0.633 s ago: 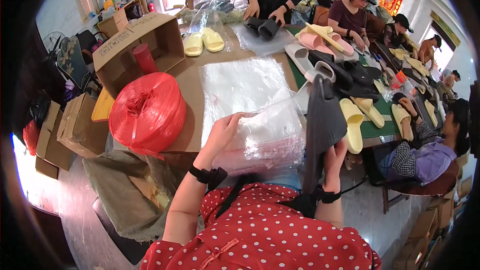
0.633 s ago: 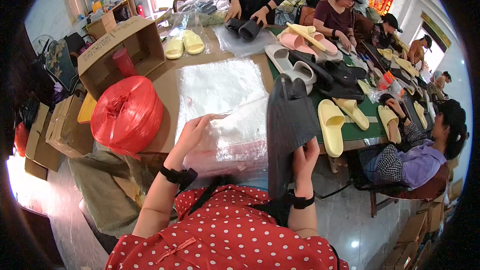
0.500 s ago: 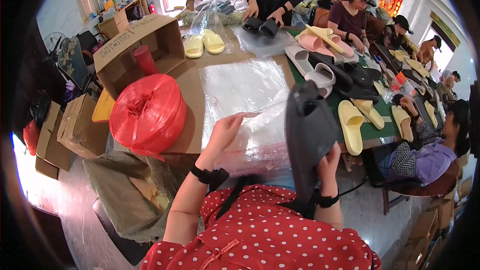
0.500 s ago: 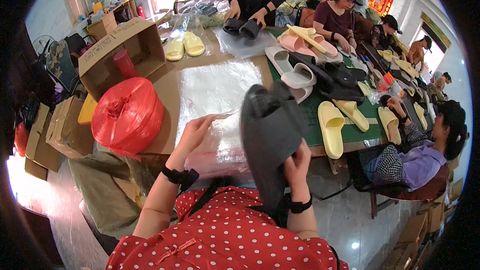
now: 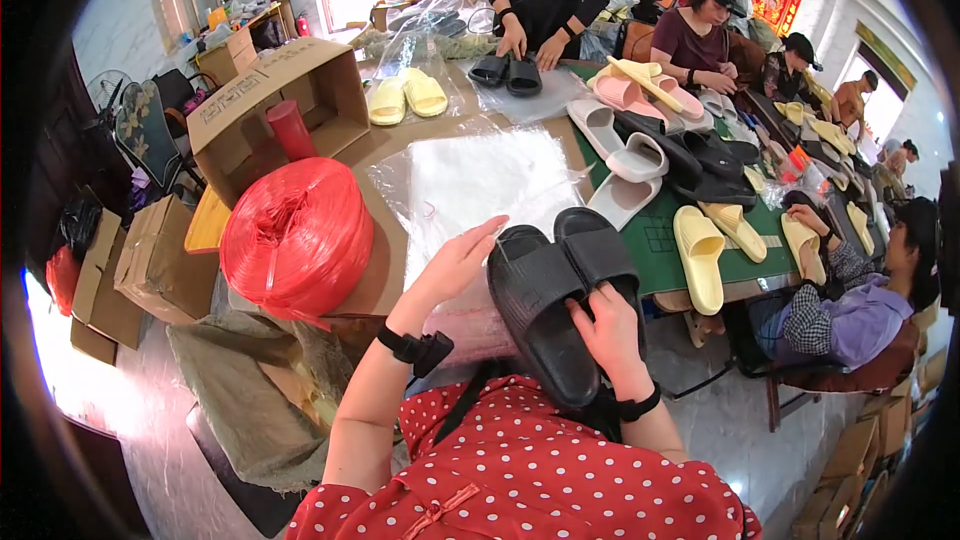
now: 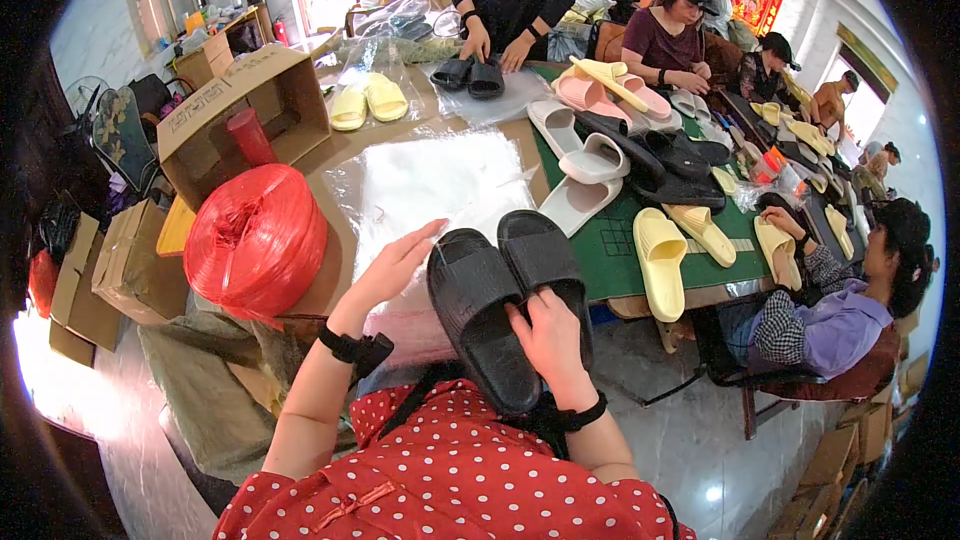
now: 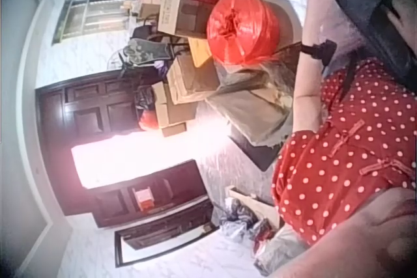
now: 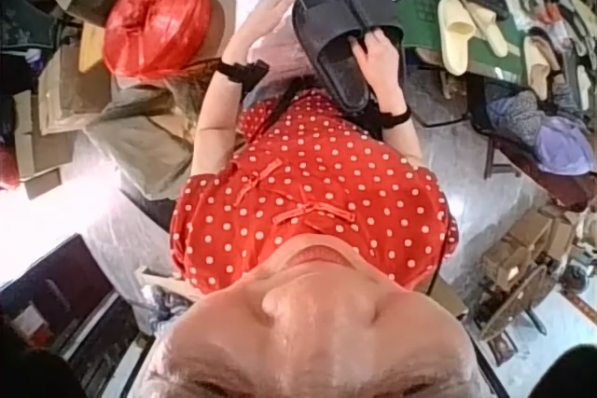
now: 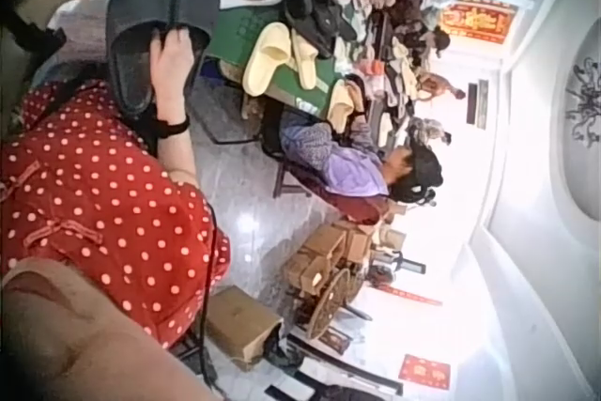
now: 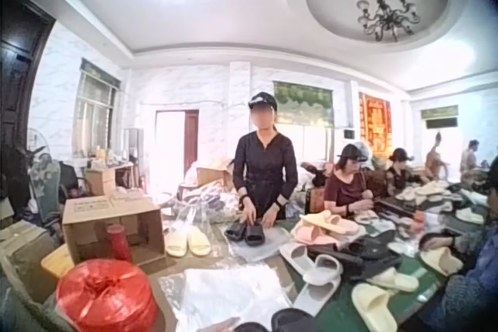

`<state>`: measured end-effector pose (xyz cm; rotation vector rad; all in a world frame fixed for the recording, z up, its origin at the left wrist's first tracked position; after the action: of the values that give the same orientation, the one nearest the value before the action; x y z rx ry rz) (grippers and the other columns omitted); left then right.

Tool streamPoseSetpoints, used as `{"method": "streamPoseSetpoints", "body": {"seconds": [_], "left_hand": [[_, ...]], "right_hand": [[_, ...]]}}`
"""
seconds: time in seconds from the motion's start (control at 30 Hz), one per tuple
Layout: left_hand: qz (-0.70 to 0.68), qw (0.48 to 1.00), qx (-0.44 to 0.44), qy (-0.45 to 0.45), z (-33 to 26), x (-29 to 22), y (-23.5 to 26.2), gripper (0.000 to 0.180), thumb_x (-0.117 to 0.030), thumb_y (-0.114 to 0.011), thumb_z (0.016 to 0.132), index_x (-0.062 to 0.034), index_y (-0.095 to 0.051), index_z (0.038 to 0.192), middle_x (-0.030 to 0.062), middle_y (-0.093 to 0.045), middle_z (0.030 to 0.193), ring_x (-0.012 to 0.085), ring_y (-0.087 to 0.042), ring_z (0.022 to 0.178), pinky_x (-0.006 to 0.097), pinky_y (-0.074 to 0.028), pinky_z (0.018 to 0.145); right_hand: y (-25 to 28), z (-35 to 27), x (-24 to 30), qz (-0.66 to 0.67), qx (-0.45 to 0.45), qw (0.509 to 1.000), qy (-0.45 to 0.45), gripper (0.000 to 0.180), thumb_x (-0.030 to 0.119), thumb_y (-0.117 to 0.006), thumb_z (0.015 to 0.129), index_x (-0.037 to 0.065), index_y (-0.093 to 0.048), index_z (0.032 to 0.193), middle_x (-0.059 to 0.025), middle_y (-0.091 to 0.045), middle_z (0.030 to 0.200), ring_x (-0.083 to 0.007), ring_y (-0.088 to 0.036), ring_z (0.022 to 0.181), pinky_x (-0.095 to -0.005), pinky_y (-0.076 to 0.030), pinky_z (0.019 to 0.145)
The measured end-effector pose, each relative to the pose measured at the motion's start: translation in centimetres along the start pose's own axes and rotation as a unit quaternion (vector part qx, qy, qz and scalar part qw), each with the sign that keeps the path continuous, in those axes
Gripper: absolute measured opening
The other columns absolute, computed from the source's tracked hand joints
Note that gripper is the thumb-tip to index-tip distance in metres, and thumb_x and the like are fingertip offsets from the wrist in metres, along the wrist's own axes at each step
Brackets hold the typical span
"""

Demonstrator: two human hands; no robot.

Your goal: Packing finished sandals into plastic bags at a factory station.

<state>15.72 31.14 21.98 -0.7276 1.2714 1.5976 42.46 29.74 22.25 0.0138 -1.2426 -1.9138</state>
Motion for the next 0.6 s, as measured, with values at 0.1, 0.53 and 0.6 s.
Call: {"method": "streamPoseSetpoints", "body": {"seconds": [0.1,0.53,0.6], "left_hand": [[0.086,0.996,0.008,-0.006,-0.1,-1.0,-0.9,0.045,-0.02,-0.044,0.102,-0.0081,-0.049,0.145,0.0196,-0.047,0.149,0.0364,-0.043,0.138,0.04,-0.034,0.114],[0.201,0.968,0.078,-0.13,-1.4,-5.4,-2.7,0.046,-0.013,-0.046,0.098,-0.0124,-0.049,0.145,0.0132,-0.038,0.157,0.0353,-0.026,0.149,0.051,-0.016,0.122],[0.211,0.964,0.078,-0.138,-1.5,-6.4,-2.7,0.047,-0.013,-0.045,0.099,-0.0111,-0.048,0.145,0.0129,-0.037,0.157,0.0347,-0.026,0.149,0.051,-0.016,0.122]], "right_hand": [[-0.1,-0.6,1.8,-0.015,0.011,0.999,0.029,0.023,0.02,-0.07,0.087,-0.001,-0.061,0.083,-0.0173,-0.059,0.091,-0.0375,-0.062,0.083,-0.0455,-0.051,0.067],[-3.1,3.2,0.7,-0.016,-0.025,0.999,0.016,0.022,0.018,-0.067,0.089,-0.004,-0.061,0.089,-0.0198,-0.06,0.092,-0.0395,-0.062,0.084,-0.0473,-0.051,0.071],[-4.2,4.7,0.4,-0.013,-0.033,0.999,0.015,0.017,0.016,-0.066,0.088,-0.001,-0.064,0.089,-0.0195,-0.063,0.091,-0.0399,-0.062,0.083,-0.0471,-0.052,0.071]]}}
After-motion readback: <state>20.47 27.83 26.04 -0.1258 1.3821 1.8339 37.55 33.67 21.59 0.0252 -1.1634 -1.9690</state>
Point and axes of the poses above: each hand's wrist, its own z-axis towards the middle knuckle, its own y-axis out of the back of the hand, x = y × z, the point moved 3 cm from there along z, towards the middle knuckle
